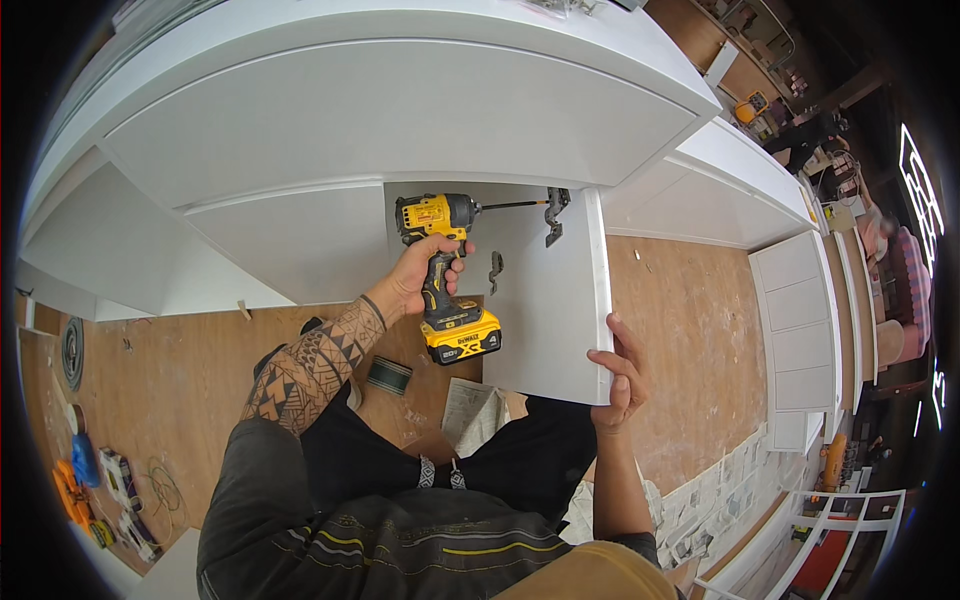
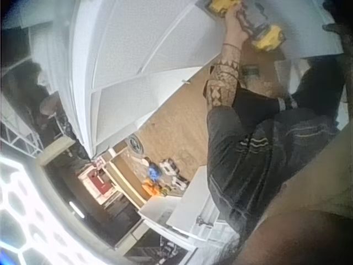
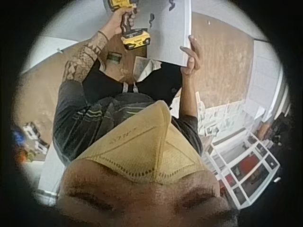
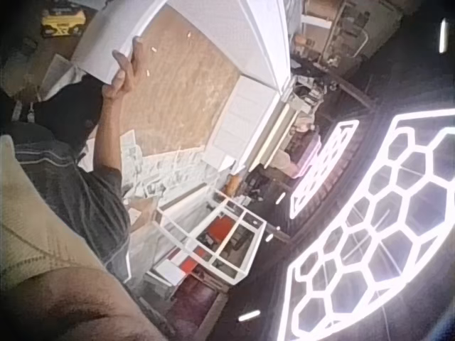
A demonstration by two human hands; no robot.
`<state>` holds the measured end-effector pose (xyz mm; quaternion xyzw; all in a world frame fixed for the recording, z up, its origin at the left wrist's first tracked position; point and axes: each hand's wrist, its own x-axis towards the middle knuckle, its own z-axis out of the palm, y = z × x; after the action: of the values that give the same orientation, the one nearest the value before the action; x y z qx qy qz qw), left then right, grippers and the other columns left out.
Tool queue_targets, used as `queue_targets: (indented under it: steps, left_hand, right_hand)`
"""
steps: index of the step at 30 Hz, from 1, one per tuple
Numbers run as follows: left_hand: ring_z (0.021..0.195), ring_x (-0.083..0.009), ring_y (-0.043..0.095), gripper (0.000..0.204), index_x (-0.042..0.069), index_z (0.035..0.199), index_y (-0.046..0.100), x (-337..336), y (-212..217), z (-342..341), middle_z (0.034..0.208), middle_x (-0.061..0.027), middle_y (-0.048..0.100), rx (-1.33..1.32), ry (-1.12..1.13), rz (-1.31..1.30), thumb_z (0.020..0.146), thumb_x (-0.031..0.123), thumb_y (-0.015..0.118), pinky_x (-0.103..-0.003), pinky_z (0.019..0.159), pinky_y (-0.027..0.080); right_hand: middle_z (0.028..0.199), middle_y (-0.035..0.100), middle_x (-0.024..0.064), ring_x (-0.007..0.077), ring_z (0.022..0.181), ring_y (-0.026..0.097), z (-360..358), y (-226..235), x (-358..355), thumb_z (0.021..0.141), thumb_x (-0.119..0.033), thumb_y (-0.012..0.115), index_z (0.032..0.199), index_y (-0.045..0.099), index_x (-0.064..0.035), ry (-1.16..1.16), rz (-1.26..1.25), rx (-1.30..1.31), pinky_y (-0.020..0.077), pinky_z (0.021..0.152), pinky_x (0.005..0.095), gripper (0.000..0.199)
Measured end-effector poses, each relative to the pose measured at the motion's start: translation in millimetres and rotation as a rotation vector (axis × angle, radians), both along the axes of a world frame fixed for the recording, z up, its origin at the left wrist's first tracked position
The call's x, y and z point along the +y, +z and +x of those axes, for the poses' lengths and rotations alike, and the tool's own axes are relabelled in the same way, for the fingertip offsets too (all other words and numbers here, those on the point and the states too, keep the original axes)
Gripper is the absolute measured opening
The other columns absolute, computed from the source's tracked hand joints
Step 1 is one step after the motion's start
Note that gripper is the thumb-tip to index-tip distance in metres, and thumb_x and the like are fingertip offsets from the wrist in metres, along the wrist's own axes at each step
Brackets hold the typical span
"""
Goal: Installing and adjusting hinges on white cabinet doors using a power drill.
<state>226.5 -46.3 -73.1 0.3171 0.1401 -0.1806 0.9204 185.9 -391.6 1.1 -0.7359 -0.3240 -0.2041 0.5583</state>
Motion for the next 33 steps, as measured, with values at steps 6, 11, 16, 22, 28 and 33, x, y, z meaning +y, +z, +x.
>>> queue_targets:
  steps: [6,11,16,22,28,33]
  left_hand:
    - [0.058,-0.0050,0.056,0.028,0.005,0.115,0.062,2,1,-1,0.076,0.0019,0.059,-0.013,-0.013,0.014,0.095,0.025,0.060,-0.024,0.054,0.052]
    - [0.058,-0.0056,0.055,0.024,0.006,0.111,0.062,6,-2,2,0.074,0.0021,0.058,-0.002,-0.030,-0.015,0.095,0.024,0.060,-0.025,0.054,0.052]
    - [0.056,-0.0061,0.055,0.022,0.006,0.108,0.062,14,1,9,0.071,0.0024,0.057,-0.017,-0.037,0.005,0.094,0.023,0.061,-0.025,0.053,0.052]
    - [0.056,-0.0059,0.054,0.028,0.002,0.113,0.064,14,6,10,0.071,0.0019,0.057,-0.002,-0.064,0.066,0.095,0.023,0.060,-0.024,0.053,0.052]
    - [0.057,-0.0055,0.054,0.028,0.003,0.114,0.067,8,-5,1,0.072,0.0023,0.058,-0.008,-0.054,0.033,0.096,0.023,0.059,-0.025,0.053,0.051]
    - [0.058,-0.0071,0.055,0.027,0.003,0.113,0.067,4,-20,-21,0.073,0.0013,0.059,0.012,-0.021,0.145,0.094,0.021,0.062,-0.025,0.053,0.049]
  right_hand:
    - [0.140,0.058,0.0314,0.0475,0.134,0.055,-2,0,-2,0.103,-0.036,0.042,0.093,0.077,0.0056,0.007,0.011,0.041,0.0412,0.115,0.0570,0.056]
    - [0.139,0.059,0.0314,0.0459,0.131,0.058,-3,-1,-3,0.103,-0.033,0.041,0.093,0.077,0.0059,0.007,0.013,0.017,0.0455,0.112,0.0547,0.054]
    - [0.136,0.061,0.0312,0.0435,0.127,0.061,-4,-1,-3,0.104,-0.031,0.041,0.093,0.077,0.0063,-0.005,0.023,-0.010,0.0503,0.107,0.0514,0.053]
    - [0.135,0.062,0.0308,0.0426,0.126,0.062,-3,1,-7,0.104,-0.033,0.041,0.093,0.077,0.0060,-0.012,0.010,-0.015,0.0516,0.106,0.0502,0.054]
    - [0.133,0.064,0.0302,0.0409,0.124,0.064,-2,3,-12,0.103,-0.032,0.045,0.097,0.078,0.0065,-0.034,0.017,0.010,0.0516,0.105,0.0482,0.051]
    - [0.127,0.069,0.0295,0.0400,0.122,0.066,1,3,-22,0.101,-0.034,0.050,0.102,0.077,0.0062,-0.097,0.033,0.059,0.0490,0.107,0.0464,0.048]
